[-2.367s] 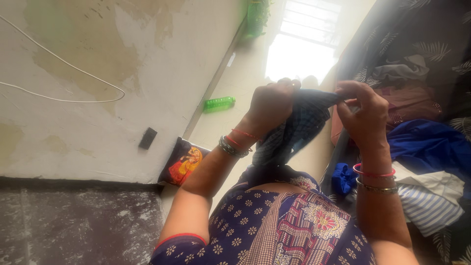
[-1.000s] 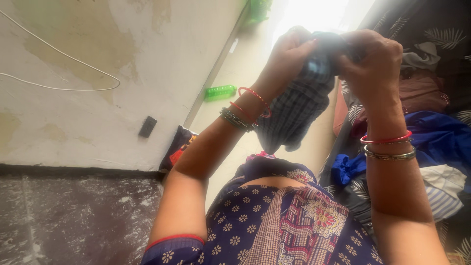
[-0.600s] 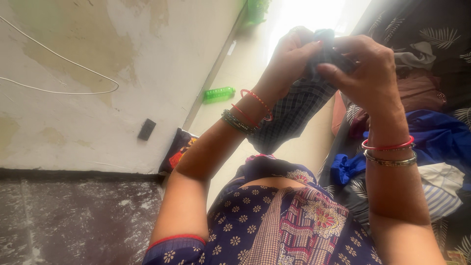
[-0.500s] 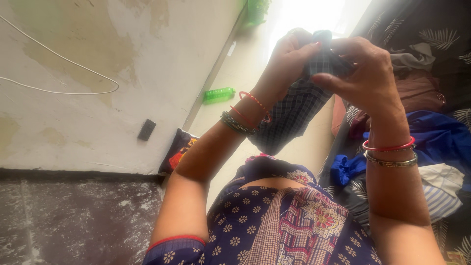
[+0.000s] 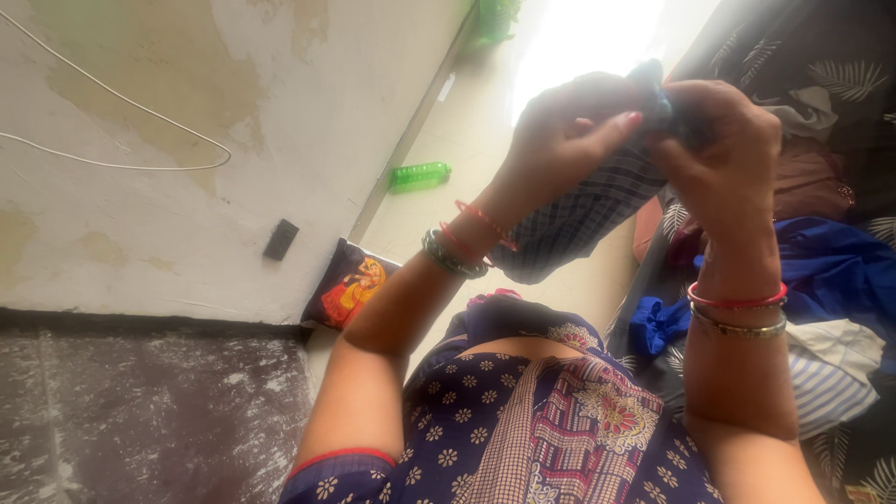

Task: The person folds a blue checkered cloth by hand, smoothing the fabric and aligning the edges.

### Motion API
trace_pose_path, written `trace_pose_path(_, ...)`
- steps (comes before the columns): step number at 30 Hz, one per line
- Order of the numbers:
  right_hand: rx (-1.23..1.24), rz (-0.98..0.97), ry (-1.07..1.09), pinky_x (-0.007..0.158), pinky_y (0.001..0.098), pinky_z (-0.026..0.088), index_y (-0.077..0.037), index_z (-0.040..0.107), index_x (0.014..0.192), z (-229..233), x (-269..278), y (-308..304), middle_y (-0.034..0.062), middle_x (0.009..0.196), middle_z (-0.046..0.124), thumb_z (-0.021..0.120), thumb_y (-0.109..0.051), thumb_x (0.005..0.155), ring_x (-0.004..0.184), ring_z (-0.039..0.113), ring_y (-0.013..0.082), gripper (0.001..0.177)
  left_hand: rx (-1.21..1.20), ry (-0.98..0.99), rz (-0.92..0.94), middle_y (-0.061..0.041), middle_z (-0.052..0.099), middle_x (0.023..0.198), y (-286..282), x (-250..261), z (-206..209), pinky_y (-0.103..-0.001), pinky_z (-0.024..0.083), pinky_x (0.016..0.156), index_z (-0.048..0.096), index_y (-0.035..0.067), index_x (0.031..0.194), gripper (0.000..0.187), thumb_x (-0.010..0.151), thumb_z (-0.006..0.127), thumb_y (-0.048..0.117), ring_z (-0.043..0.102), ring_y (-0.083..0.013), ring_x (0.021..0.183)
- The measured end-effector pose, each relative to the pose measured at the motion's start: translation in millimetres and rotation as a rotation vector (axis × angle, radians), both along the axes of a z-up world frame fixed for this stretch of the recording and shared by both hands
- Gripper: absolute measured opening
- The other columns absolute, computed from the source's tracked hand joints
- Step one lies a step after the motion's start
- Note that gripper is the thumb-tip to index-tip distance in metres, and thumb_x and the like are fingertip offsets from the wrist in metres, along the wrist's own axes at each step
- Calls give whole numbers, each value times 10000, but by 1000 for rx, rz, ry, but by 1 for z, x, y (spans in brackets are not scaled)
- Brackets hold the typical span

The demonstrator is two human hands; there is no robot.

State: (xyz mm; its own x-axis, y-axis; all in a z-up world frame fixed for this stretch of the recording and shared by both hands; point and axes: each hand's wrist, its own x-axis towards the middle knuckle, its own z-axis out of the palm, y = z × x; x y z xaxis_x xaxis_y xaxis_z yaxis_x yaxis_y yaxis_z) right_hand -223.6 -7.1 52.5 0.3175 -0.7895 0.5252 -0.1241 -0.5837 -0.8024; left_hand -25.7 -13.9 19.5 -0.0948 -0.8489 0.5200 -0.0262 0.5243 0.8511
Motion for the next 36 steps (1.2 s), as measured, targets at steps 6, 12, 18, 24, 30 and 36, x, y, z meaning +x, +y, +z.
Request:
trace_pose_path(6,28,-88,-59,899,226,592,27,692,1166,10,1,12,74,1072,723,688,71,923,965,699,101,248,-270,-218,79,-221,602,1404,23,17,-7,-399,498,1141,430,15,1480,852,839,919,289,607,-307,1316)
trace_pose_path(12,249,284,-329,996,259,575,87,680,1180,6,-3,15,136,1099,732,668,128,920,1019,719,169,264,-15,-250,-92,-238,606,1389,19,3,-41,-425,490,1116,353,-12,1511,1074,682,984,250,588,-345,1304)
trace_pose_path(18,315,420,-500,953,266,583,81,663,1216,-6,-7,7,163,1111,737,595,134,923,987,725,185,305,243,-90,-326,-148,741,1227,24,-13,-78,-365,578,1032,594,-14,1324,649,784,887,194,716,-236,1135)
trace_pose_path(24,404,204,-639,920,256,577,85,656,1209,-25,-16,-3,178,1056,726,569,145,976,921,711,191,256,283,0,-456,-128,768,1159,29,-14,-97,-354,577,984,668,-31,1222,425,869,836,134,715,-196,1061)
trace_pose_path(30,421,-7,-626,830,273,568,39,670,1214,-49,-23,-10,126,1000,720,579,131,958,857,689,169,287,379,70,-580,-105,749,1134,36,-11,-96,-328,558,973,657,-40,1212,422,848,828,87,691,-163,1035)
trace_pose_path(36,417,-50,-642,829,237,562,38,665,1208,-57,-35,-1,121,957,715,602,146,971,838,685,149,268,488,23,-642,-104,764,1086,41,-11,-104,-319,559,951,683,-52,1165,378,844,829,83,703,-164,991)
